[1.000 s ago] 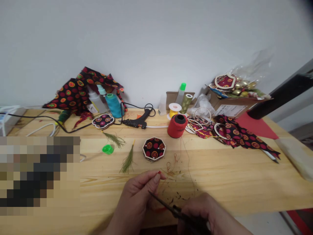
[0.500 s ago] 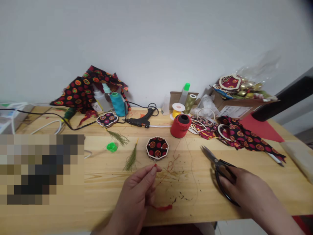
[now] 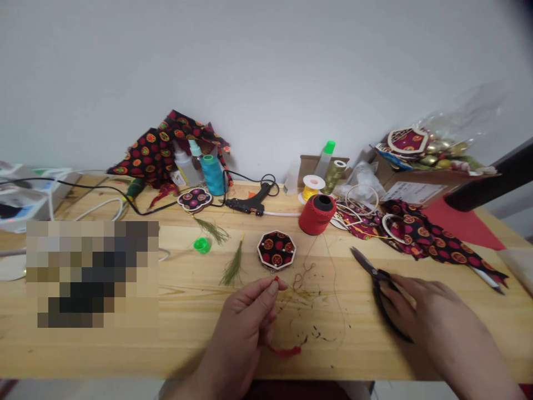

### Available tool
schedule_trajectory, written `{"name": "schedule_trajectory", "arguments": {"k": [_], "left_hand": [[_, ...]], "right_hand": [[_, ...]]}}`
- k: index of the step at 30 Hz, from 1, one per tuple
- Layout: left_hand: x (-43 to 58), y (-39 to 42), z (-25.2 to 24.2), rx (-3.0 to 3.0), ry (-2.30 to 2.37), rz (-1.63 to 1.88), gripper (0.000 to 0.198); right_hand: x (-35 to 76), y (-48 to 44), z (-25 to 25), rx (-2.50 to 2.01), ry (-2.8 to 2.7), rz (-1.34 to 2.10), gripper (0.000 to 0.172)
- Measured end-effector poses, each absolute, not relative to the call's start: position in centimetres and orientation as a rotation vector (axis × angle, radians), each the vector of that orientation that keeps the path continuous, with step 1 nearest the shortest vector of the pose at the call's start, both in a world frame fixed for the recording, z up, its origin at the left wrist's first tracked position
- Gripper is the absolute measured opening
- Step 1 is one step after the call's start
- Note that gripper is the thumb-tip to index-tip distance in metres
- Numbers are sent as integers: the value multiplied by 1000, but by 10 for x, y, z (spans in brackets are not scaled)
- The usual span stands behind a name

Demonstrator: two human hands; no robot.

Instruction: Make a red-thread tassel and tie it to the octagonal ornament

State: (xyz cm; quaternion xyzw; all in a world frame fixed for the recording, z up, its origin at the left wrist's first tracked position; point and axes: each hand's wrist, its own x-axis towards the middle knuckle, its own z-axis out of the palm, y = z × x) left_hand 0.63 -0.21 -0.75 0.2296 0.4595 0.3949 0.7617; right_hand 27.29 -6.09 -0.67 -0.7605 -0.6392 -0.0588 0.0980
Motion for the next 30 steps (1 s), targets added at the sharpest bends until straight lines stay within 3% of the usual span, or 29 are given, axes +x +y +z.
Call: {"name": "schedule_trajectory", "arguments": {"k": [2,4,6,9,16,24,30], "left_hand": [[7,-3,-9,516,1000,848,25],[9,-4,-9,534,990,829,24],[10,-6,-9,551,971,822,22],[11,-7,-9,566,933,818,18],[10,-10,-7,543,826,749,16],[10,-8,-4,623,829,751,15],[9,-11,-6,617,861,705,13]], "right_hand": [[251,-59,0,-1883,-1874,-223,24],[222,-55,8,-1520,-1917,44,12],[193,-52,14,-1276,-1948,235,12],[163,-47,14,-1110,-1993,203,13],[149,-40,9,-1042,-1958,101,9],[157,-40,17,-1081,-1896,363,15],[162,-31,16,-1171,-1779,331,12]]}}
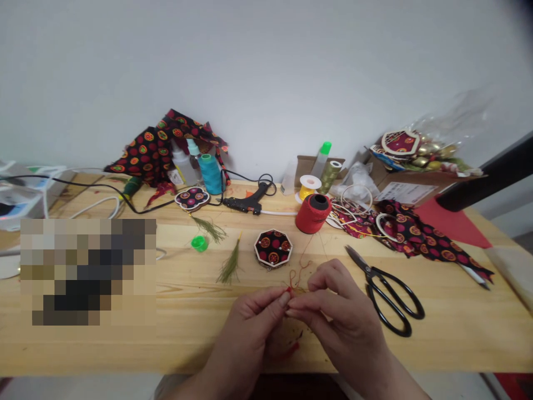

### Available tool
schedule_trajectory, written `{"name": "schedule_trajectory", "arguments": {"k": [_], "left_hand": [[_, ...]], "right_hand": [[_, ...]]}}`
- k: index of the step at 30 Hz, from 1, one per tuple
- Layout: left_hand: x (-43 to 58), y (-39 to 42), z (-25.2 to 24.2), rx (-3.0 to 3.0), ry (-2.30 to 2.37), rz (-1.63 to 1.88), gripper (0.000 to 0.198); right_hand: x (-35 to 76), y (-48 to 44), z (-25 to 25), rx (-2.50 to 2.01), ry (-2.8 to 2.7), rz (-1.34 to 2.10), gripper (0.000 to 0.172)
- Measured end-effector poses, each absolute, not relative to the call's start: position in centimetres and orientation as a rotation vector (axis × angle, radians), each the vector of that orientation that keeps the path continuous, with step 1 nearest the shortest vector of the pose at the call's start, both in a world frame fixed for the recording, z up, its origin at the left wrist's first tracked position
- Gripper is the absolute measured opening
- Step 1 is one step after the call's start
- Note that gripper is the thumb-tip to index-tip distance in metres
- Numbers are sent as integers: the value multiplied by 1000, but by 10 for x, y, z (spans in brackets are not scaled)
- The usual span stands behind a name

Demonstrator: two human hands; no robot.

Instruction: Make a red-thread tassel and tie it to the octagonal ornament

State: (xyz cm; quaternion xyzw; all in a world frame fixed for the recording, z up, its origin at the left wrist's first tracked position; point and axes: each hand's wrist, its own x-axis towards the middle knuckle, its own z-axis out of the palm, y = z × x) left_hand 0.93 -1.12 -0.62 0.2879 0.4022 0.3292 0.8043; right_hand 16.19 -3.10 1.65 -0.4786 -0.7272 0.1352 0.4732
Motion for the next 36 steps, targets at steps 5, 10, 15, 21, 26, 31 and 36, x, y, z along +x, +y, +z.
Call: {"name": "schedule_trajectory", "arguments": {"k": [5,10,15,21,26,31,36], "left_hand": [[11,-12,-5,632,815,685,22],[11,-12,-6,654,867,693,23],[10,-11,-8,673,934,716,23],[9,-11,-7,695,947,717,24],[9,-11,-7,738,926,704,25],[10,-11,-6,733,910,685,25],[11,-9,-1,616,970,665,28]], "right_hand": [[164,-28,13,-1212,-1724,358,13],[166,-28,12,-1294,-1656,436,10],[168,-28,11,-1358,-1520,596,12],[167,-30,12,-1352,-1467,696,7],[164,-28,10,-1327,-1455,679,8],[163,-26,9,-1300,-1514,688,13],[168,-29,4,-1191,-1617,672,13]]}}
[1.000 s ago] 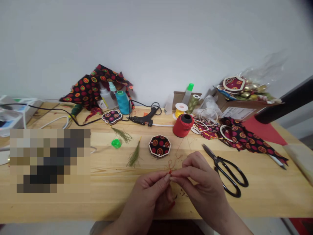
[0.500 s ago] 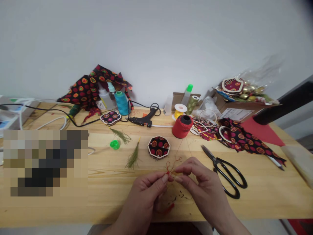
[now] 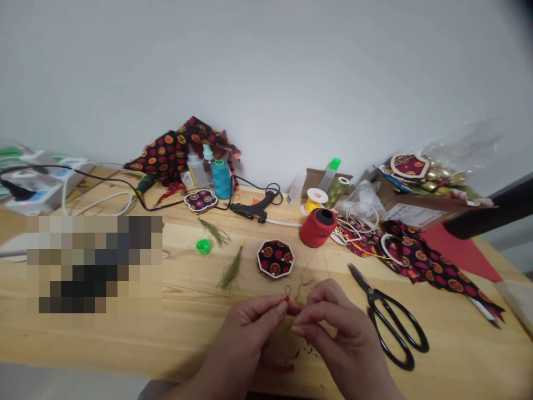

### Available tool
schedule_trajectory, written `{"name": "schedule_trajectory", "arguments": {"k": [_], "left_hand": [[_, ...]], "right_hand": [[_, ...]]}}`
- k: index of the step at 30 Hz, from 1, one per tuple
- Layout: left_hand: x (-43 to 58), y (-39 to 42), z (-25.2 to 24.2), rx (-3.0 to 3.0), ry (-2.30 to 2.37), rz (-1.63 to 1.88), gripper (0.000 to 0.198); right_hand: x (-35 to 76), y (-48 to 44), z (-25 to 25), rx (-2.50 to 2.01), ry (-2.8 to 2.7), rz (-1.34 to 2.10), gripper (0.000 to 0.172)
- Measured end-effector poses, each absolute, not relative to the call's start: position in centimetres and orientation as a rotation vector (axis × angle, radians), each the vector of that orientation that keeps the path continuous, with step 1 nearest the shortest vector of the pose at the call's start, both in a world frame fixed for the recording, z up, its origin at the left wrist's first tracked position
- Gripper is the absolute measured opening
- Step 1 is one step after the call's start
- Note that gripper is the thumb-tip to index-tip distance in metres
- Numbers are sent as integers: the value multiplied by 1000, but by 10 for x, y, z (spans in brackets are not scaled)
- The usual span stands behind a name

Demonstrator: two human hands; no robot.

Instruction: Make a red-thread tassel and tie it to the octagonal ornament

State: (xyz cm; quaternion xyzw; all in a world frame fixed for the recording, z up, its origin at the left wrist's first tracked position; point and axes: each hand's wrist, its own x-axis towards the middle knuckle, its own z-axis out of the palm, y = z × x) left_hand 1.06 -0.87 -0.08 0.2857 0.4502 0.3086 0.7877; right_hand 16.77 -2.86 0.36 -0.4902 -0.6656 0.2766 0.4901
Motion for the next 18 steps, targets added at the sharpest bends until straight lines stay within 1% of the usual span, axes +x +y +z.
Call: {"name": "schedule_trajectory", "arguments": {"k": [5,8,13,18], "left_hand": [[11,-9,1,633,948,675,24],[11,-10,0,680,941,657,27],[11,-10,-1,719,925,636,31],[11,-9,-3,837,959,684,32]], "right_hand": [[169,-27,2,-1151,-1651,616,15],[168,-25,4,-1191,-1604,593,17],[166,-25,7,-1259,-1563,582,14],[167,-23,8,-1319,-1501,685,11]]}}
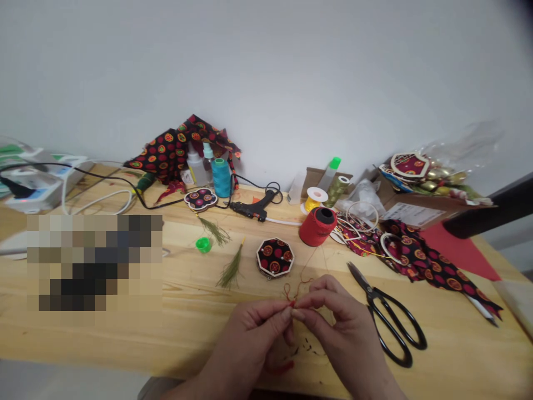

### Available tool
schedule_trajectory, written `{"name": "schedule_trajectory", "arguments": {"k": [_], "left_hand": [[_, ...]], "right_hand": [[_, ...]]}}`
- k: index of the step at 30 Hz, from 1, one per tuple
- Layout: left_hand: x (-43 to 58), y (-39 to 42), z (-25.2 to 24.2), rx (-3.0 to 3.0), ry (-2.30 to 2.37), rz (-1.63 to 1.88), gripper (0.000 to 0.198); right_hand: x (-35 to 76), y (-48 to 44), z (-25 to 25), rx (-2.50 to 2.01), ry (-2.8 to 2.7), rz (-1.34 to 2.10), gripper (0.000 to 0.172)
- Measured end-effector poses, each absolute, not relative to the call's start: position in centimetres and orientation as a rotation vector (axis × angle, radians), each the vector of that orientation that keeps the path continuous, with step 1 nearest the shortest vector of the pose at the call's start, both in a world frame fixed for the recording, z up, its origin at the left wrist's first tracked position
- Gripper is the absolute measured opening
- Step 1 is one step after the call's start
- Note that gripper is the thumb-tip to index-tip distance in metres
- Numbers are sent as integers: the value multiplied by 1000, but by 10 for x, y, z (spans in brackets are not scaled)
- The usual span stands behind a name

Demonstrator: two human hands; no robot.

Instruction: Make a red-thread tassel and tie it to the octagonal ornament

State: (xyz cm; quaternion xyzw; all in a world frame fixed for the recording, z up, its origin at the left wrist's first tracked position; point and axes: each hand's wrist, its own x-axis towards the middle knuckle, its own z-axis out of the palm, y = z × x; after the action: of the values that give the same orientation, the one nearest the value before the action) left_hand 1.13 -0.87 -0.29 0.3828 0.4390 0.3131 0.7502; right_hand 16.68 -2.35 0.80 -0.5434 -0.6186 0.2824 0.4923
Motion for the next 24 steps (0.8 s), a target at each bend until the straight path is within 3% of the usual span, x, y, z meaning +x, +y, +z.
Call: {"name": "schedule_trajectory", "arguments": {"k": [3,7,12,16,24], "left_hand": [[12,-9,-1,822,972,651,35],[12,-11,0,855,991,639,32],[12,-9,0,890,992,606,33],[12,-7,1,897,989,619,32],[11,-10,-1,699,901,598,27]], "right_hand": [[169,-22,8,-1349,-1436,770,10],[173,-20,8,-1327,-1431,963,23],[177,-18,7,-1269,-1447,1171,11],[176,-17,3,-1247,-1405,1141,6],[170,-20,6,-1321,-1581,807,14]]}}
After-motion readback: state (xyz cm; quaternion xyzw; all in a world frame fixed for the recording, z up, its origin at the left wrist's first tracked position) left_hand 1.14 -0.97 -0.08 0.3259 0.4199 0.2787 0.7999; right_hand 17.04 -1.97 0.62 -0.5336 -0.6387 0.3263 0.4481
